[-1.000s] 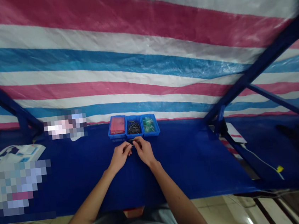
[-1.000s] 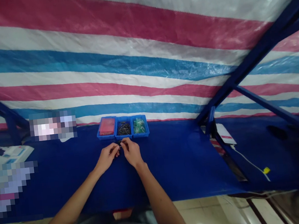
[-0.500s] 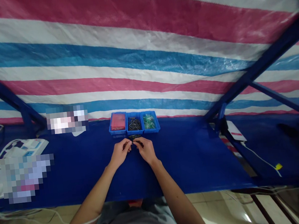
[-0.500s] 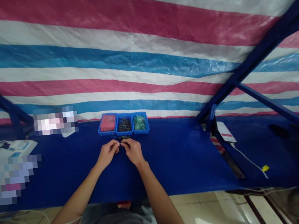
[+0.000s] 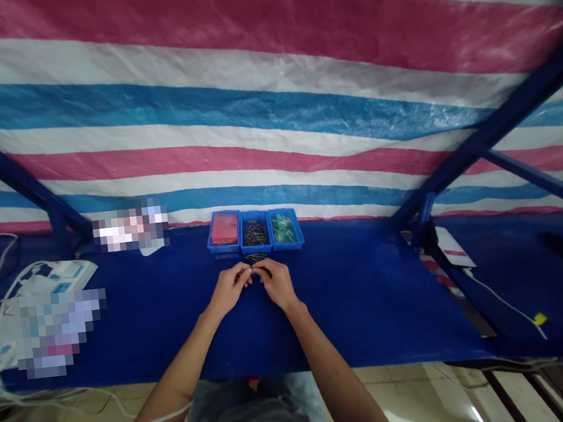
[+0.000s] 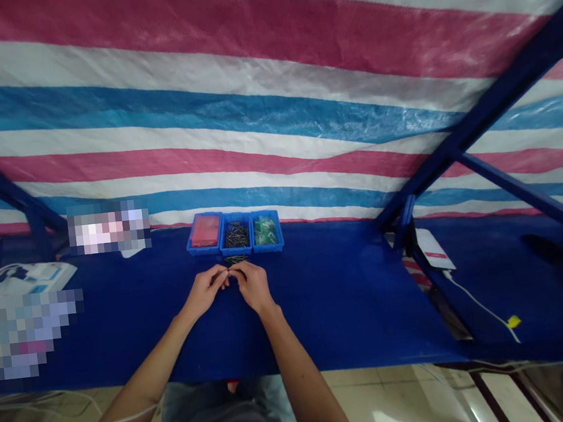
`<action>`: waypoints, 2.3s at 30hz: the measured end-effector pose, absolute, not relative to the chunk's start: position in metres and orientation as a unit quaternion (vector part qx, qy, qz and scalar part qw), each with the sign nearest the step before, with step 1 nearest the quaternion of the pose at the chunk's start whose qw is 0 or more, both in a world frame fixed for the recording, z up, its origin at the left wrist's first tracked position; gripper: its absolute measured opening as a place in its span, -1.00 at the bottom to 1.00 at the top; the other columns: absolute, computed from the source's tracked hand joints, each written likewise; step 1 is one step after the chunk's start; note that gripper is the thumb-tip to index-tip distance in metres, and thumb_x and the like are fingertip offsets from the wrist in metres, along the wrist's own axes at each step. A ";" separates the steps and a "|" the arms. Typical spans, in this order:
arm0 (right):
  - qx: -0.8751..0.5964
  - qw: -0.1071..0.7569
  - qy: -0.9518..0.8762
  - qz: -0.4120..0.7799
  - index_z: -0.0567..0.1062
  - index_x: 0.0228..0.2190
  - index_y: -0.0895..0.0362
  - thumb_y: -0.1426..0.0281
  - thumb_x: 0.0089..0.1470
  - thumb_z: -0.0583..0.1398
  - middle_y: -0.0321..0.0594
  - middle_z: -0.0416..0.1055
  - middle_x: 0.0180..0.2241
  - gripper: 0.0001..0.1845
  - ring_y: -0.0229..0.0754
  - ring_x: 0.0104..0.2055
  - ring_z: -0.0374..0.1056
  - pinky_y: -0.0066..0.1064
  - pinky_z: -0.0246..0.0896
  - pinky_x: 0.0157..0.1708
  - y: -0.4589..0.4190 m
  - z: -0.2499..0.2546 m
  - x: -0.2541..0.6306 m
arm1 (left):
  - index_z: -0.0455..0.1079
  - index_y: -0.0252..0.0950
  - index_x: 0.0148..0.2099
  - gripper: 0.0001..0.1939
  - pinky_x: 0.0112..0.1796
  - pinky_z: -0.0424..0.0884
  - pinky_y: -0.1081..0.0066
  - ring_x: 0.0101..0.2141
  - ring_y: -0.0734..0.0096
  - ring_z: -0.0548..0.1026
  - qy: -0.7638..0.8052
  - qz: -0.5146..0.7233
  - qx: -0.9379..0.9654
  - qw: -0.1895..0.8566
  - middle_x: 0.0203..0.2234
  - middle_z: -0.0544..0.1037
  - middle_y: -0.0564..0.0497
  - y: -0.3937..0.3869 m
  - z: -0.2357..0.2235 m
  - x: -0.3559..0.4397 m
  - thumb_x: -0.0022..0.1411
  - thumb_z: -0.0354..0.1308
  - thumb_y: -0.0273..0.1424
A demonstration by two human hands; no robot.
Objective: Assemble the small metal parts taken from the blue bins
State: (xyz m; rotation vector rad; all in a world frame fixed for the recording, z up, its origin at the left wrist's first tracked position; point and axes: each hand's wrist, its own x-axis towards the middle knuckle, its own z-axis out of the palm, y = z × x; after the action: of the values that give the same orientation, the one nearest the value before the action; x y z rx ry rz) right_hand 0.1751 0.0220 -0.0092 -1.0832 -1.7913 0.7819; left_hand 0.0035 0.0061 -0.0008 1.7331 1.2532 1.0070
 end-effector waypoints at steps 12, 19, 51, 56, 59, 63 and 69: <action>-0.403 0.452 -0.723 0.332 0.63 -0.27 0.04 0.41 0.25 0.12 -0.22 0.56 -0.25 -0.74 -0.23 -0.37 0.45 -0.42 0.34 -0.27 0.018 -0.009 0.178 | 0.43 -0.29 -0.30 -0.68 -0.34 0.35 0.46 -0.46 0.41 0.47 0.483 0.392 0.676 0.394 -0.51 0.53 0.05 0.006 0.001 0.004 0.38 0.04 -0.18; -0.412 0.449 -0.731 0.306 0.62 -0.27 0.03 0.42 0.26 0.12 -0.21 0.56 -0.26 -0.75 -0.17 -0.23 0.48 -0.39 0.34 -0.18 0.018 -0.013 0.175 | 0.42 -0.30 -0.35 -0.66 -0.34 0.32 0.48 -0.46 0.43 0.45 0.471 0.390 0.690 0.387 -0.51 0.51 0.05 0.004 0.005 0.002 0.40 0.01 -0.22; -0.406 0.430 -0.762 0.262 0.52 -0.22 0.07 0.35 0.33 0.07 -0.19 0.53 -0.25 -0.78 -0.17 -0.21 0.45 -0.40 0.25 -0.18 0.017 -0.006 0.176 | 0.40 -0.30 -0.33 -0.68 -0.37 0.29 0.50 -0.50 0.45 0.43 0.503 0.415 0.671 0.352 -0.57 0.47 0.09 0.001 0.003 0.004 0.40 0.02 -0.21; -0.430 0.411 -0.769 0.236 0.48 -0.33 0.09 0.33 0.35 0.05 -0.20 0.48 -0.34 -0.74 -0.20 -0.31 0.40 -0.43 0.18 -0.27 0.018 -0.009 0.176 | 0.41 -0.29 -0.32 -0.69 -0.35 0.31 0.50 -0.49 0.46 0.44 0.502 0.413 0.676 0.347 -0.56 0.48 0.09 0.001 0.002 0.005 0.40 0.03 -0.23; -0.449 0.395 -0.772 0.216 0.43 -0.40 0.10 0.32 0.37 0.02 -0.23 0.44 -0.42 -0.68 -0.22 -0.38 0.36 -0.45 0.12 -0.32 0.018 -0.010 0.176 | 0.42 -0.29 -0.31 -0.70 -0.35 0.32 0.49 -0.49 0.46 0.45 0.497 0.416 0.675 0.351 -0.56 0.49 0.09 0.000 0.001 0.006 0.40 0.03 -0.23; -0.482 0.371 -0.767 0.204 0.38 -0.53 0.10 0.24 0.38 -0.01 -0.28 0.35 -0.58 -0.54 -0.25 -0.54 0.27 -0.44 0.00 -0.45 0.018 -0.011 0.175 | 0.42 -0.28 -0.32 -0.69 -0.33 0.34 0.48 -0.49 0.45 0.46 0.494 0.421 0.673 0.356 -0.56 0.48 0.08 0.000 0.001 0.006 0.39 0.03 -0.22; -0.475 0.408 -0.733 0.264 0.52 -0.37 0.11 0.18 0.34 0.06 -0.29 0.45 -0.51 -0.62 -0.27 -0.52 0.32 -0.47 0.11 -0.42 0.018 -0.007 0.178 | 0.41 -0.29 -0.31 -0.70 -0.35 0.34 0.48 -0.49 0.44 0.45 0.499 0.441 0.647 0.371 -0.56 0.47 0.08 0.001 -0.002 0.003 0.39 0.04 -0.20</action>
State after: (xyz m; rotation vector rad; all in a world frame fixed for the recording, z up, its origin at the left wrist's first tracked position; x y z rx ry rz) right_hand 0.1780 0.0177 -0.0072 -1.1977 -1.8477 0.6654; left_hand 0.0027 0.0010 -0.0017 1.6600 1.2786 1.1295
